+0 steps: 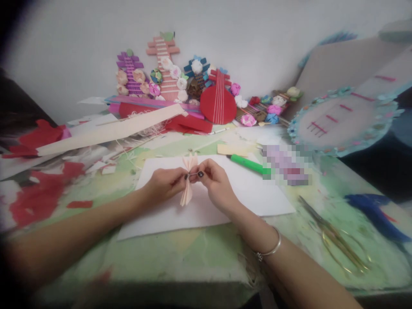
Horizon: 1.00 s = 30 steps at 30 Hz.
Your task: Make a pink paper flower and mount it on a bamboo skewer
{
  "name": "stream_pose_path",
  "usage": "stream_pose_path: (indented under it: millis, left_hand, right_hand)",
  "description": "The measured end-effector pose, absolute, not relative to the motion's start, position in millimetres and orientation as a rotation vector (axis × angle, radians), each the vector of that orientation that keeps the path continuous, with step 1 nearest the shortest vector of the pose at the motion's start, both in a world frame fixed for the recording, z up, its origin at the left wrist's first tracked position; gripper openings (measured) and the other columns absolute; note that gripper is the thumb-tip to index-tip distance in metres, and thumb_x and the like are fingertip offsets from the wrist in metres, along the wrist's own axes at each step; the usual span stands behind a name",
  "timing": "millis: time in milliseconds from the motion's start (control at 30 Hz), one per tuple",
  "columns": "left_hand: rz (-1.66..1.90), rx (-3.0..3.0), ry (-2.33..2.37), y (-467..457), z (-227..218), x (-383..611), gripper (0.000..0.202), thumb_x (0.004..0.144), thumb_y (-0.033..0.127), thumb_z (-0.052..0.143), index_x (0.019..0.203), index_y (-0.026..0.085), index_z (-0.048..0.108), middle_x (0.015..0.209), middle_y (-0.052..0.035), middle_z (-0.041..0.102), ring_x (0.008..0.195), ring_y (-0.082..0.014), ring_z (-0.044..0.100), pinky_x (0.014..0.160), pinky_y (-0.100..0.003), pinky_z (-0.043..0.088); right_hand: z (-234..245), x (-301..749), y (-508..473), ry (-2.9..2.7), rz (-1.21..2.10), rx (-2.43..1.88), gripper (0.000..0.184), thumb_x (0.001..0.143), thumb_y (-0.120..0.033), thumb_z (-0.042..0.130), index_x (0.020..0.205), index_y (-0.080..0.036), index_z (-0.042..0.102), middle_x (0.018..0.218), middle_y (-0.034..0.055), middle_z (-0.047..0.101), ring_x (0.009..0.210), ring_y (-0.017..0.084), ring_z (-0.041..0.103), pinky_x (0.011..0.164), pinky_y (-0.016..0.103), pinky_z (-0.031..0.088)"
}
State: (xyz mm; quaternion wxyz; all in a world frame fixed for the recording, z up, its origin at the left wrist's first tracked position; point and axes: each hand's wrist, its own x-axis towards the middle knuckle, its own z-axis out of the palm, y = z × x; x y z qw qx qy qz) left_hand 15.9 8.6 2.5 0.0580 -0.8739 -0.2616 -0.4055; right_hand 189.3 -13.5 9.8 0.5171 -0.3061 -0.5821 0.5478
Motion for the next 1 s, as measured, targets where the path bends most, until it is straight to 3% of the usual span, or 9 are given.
stream_pose_path:
  millis: [233, 667, 900, 1000]
  left_hand:
    - [-1.347, -2.737, -0.87, 7.1, 3.1, 17.3, 0.018, 0.076, 0.009, 0.043, 0.061, 0.015, 0.051, 0.046, 0.0074, 0.038, 0.041, -0.0044, 0.03, 0.043, -0.015, 0.027]
    - [-1.365, -2.827, -1.112, 4.9, 4.9, 17.4, 0.017, 0.076, 0.011, 0.043, 0.066, 0.014, 0.057, 0.046, 0.007, 0.041, 0.041, -0.0047, 0.032, 0.044, -0.016, 0.028]
    - [-1.199, -3.037, -1.089, 1.6, 6.9, 22.4, 0.022, 0.08, 0.01, 0.044, 0.074, 0.015, 0.064, 0.066, 0.0008, 0.063, 0.053, -0.007, 0.047, 0.053, -0.018, 0.035]
    - [-1.164, -3.089, -1.142, -1.1, 8.2, 23.4, 0.021, 0.081, 0.013, 0.045, 0.071, 0.015, 0.063, 0.057, 0.0031, 0.058, 0.048, -0.0063, 0.042, 0.051, -0.018, 0.032]
  right_hand:
    - [9.1, 189.6, -12.8, -1.361, 1.348, -0.714, 0.025, 0.078, -0.033, 0.066, 0.074, -0.019, 0.046, 0.08, 0.0018, 0.061, 0.074, 0.013, 0.058, 0.076, 0.034, 0.046]
    - [12.4, 189.7, -14.6, -1.336, 1.347, -0.711, 0.022, 0.078, -0.03, 0.065, 0.074, -0.019, 0.046, 0.083, 0.0023, 0.062, 0.075, 0.013, 0.059, 0.076, 0.033, 0.047]
    - [16.9, 188.7, -16.3, -1.411, 1.237, -0.868, 0.02, 0.076, -0.031, 0.066, 0.073, -0.017, 0.053, 0.069, 0.0016, 0.061, 0.056, 0.01, 0.052, 0.053, 0.026, 0.042]
    - [17.1, 188.3, -15.6, -1.332, 1.285, -0.896, 0.021, 0.073, -0.03, 0.069, 0.071, -0.017, 0.052, 0.064, 0.0004, 0.061, 0.05, 0.008, 0.052, 0.048, 0.023, 0.041]
